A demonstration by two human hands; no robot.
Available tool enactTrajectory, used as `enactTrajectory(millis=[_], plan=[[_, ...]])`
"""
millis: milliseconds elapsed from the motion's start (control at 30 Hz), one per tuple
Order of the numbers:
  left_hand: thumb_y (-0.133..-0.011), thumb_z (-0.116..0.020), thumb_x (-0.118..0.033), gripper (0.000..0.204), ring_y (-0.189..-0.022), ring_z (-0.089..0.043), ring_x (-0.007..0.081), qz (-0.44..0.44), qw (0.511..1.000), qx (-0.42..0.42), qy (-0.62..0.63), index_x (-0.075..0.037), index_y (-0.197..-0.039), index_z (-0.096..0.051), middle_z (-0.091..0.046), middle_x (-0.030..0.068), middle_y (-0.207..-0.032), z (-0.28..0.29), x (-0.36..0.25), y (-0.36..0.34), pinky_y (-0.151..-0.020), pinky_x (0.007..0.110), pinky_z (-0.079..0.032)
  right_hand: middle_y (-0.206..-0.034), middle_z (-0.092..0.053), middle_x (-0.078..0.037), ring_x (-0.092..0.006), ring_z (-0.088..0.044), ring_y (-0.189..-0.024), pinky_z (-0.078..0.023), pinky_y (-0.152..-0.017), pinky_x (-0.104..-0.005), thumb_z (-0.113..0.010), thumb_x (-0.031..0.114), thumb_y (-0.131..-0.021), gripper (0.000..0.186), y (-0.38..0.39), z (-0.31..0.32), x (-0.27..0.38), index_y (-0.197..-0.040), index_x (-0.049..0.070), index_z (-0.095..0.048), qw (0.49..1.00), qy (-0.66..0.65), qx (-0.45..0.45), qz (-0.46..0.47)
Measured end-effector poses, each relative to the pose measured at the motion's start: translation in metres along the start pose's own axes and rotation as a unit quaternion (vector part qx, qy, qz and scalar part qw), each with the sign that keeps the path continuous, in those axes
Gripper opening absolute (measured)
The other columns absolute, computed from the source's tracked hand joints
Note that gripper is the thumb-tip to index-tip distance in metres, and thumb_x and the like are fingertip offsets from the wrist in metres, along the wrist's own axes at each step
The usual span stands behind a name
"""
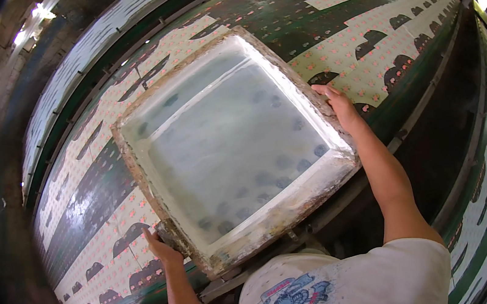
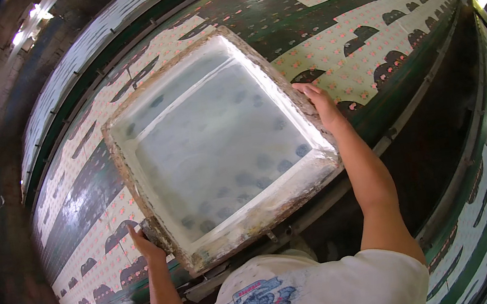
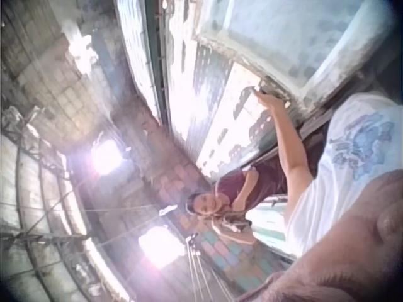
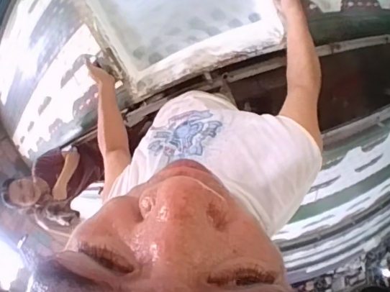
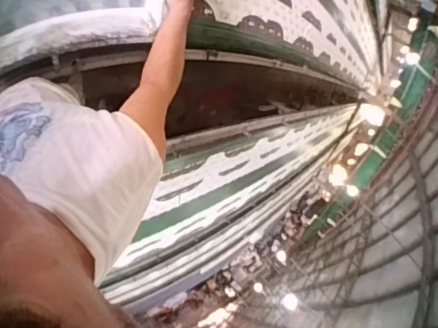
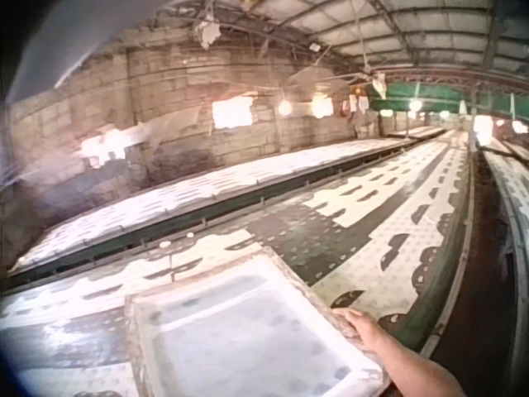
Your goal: The person repeatedly places a screen-printing frame onto a patterned conveyor belt, pulls a squeegee across the frame to spread ink, lifts the frame, and repeats the cycle. The person then carries the frame away from the conveyor toward a workbench area.
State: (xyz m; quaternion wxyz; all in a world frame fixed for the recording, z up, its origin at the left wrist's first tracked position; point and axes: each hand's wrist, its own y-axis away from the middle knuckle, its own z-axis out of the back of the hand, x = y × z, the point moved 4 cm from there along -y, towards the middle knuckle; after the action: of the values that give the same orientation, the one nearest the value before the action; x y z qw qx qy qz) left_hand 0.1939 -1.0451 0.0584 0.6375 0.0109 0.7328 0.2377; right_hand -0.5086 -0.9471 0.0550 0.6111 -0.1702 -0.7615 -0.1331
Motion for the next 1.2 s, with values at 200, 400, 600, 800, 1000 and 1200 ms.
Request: enactTrajectory(millis=[200,400,600,800,1000,1200], plan=[[-0.106,-0.057,-0.069,0.075,-0.087,-0.064,0.0195,-0.023,0.999,-0.034,-0.011,0.005,-0.109,-0.070,-0.067,0.0066,-0.097,-0.026,0.010,0.017,-0.085,0.042,-0.054,-0.152,-0.063,-0.013,-0.0251,-0.055,-0.143,-0.042,-0.120,-0.0404,-0.058,0.051,-0.109,0.065,-0.010,0.026,0.011,-0.153,0.003,-0.062,0.990,0.136,0.025,0.019],[-0.107,-0.056,-0.067,0.077,-0.087,-0.067,0.0209,-0.029,0.998,-0.031,-0.036,0.007,-0.110,-0.072,-0.070,0.0103,-0.100,-0.043,0.014,0.024,-0.084,0.041,-0.055,-0.145,-0.065,-0.017,-0.0381,-0.057,-0.140,-0.044,-0.120,-0.0481,-0.079,0.012,-0.094,0.043,0.046,-0.015,0.040,-0.136,0.009,-0.072,0.847,0.471,0.003,0.247],[-0.105,-0.064,-0.063,0.067,-0.078,-0.059,0.0191,-0.043,0.994,-0.097,-0.032,0.004,-0.096,-0.067,-0.063,0.0054,-0.087,-0.029,0.020,0.009,-0.077,0.042,-0.050,-0.122,-0.074,-0.009,-0.0320,-0.069,-0.121,-0.053,-0.106,-0.0480,-0.083,0.016,-0.085,0.030,0.182,-0.129,0.038,-0.115,0.014,-0.080,0.803,0.428,0.292,0.293],[-0.110,-0.056,-0.061,0.071,-0.067,-0.038,0.0199,-0.109,0.970,-0.078,-0.201,-0.001,-0.071,-0.047,-0.044,0.0004,-0.066,-0.002,0.016,0.013,-0.065,0.047,-0.034,-0.122,-0.075,-0.008,-0.0307,-0.069,-0.122,-0.053,-0.106,-0.0473,-0.079,0.010,-0.082,0.034,0.237,-0.189,0.017,-0.116,0.014,-0.080,0.736,0.517,0.303,0.316],[-0.109,-0.053,-0.061,0.082,-0.067,-0.047,0.0330,-0.180,0.941,-0.068,-0.277,0.013,-0.075,-0.058,-0.054,0.0227,-0.067,0.014,0.009,0.025,-0.071,0.055,-0.039,-0.119,-0.076,-0.008,-0.0326,-0.071,-0.113,-0.054,-0.101,-0.0469,-0.066,0.005,-0.086,0.037,0.251,-0.236,-0.002,-0.120,0.014,-0.079,0.711,0.568,0.300,0.285],[-0.109,-0.048,-0.063,0.084,-0.078,-0.064,0.0471,-0.157,0.929,-0.057,-0.330,0.013,-0.081,-0.069,-0.069,0.0322,-0.081,0.026,0.011,0.024,-0.079,0.059,-0.046,-0.109,-0.077,-0.013,-0.0399,-0.073,-0.104,-0.058,-0.089,-0.0523,-0.067,0.009,-0.090,0.037,0.206,-0.262,-0.014,-0.122,0.023,-0.079,0.682,0.632,0.357,0.091]])
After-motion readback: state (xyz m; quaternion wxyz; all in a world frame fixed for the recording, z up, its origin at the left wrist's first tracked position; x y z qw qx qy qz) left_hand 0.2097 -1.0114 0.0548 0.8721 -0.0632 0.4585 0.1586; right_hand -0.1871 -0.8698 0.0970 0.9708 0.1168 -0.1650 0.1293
